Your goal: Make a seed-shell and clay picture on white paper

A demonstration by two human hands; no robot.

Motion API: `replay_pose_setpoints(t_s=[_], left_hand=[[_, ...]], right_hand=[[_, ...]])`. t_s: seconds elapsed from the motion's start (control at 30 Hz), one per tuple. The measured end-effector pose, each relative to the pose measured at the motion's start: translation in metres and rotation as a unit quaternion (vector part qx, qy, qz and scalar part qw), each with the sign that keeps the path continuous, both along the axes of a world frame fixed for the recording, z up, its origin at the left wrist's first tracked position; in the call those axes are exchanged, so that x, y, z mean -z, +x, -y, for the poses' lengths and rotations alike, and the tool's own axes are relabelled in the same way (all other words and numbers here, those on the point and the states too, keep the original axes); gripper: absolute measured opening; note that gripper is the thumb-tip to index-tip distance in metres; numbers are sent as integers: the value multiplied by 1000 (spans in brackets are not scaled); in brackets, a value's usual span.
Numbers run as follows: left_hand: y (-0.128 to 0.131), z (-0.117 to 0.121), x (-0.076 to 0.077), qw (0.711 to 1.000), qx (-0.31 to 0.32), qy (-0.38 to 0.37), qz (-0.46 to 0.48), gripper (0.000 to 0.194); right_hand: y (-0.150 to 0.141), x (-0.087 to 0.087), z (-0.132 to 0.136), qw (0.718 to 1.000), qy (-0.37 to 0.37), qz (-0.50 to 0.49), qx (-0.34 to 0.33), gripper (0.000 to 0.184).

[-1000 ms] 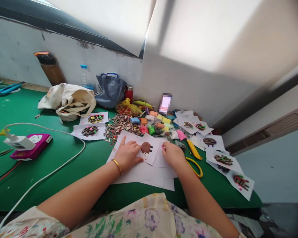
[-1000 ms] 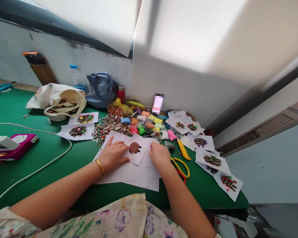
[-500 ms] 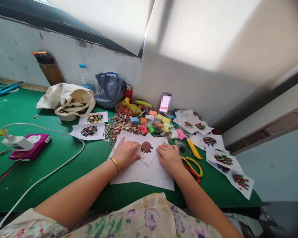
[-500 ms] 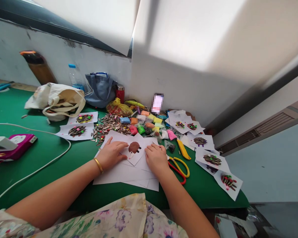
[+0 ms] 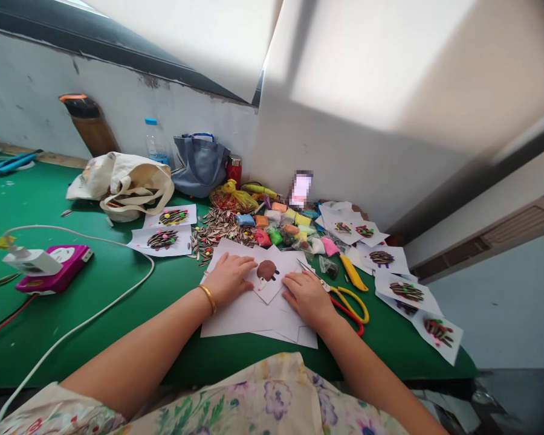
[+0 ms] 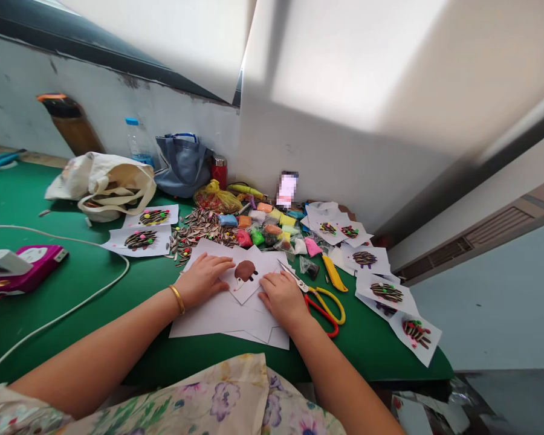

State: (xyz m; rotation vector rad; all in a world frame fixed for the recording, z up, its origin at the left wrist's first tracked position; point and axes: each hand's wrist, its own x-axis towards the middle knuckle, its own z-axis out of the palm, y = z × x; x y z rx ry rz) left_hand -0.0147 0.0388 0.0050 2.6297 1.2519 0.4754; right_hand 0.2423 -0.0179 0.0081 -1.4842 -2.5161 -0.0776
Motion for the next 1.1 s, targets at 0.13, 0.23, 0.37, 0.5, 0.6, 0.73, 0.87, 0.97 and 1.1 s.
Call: replay_pose_setpoints(t_s=[0.13, 0.23, 0.37, 0.5, 0.6, 0.73, 0.87, 0.97, 1.1], left_hand=[[-2, -2, -1, 999, 39, -4, -12, 58], [-3, -3, -1, 998, 61, 4, -19, 64], [-3, -4, 0, 997, 72, 5, -21, 65], [-4, -3, -2, 995, 92, 8, -31, 65], [-4, -1, -6, 995, 96, 6, -36, 70], [-2, 2, -10, 995, 96, 8, -32, 83], [-1, 3, -11, 996, 80, 13, -31, 89], [-1, 3, -10, 997, 71, 15, -33, 89], [-2, 3, -7, 997, 68, 14, -37, 88]], right_hand=[[-1, 0, -1, 1000, 3, 3, 2, 26], [0, 5, -2, 1000, 13, -18, -14, 28], [2, 9, -3, 999, 24, -28, -38, 28], [1, 4, -2, 999, 25, -4, -35, 30], [-2, -1, 0, 999, 22, 13, -21, 30], [-6, -4, 2, 999, 20, 31, 5, 27], [-12, -3, 4, 999, 23, 36, 29, 25], [-17, -3, 8, 998, 23, 34, 49, 23], [-21, -2, 15, 998, 22, 26, 60, 20]])
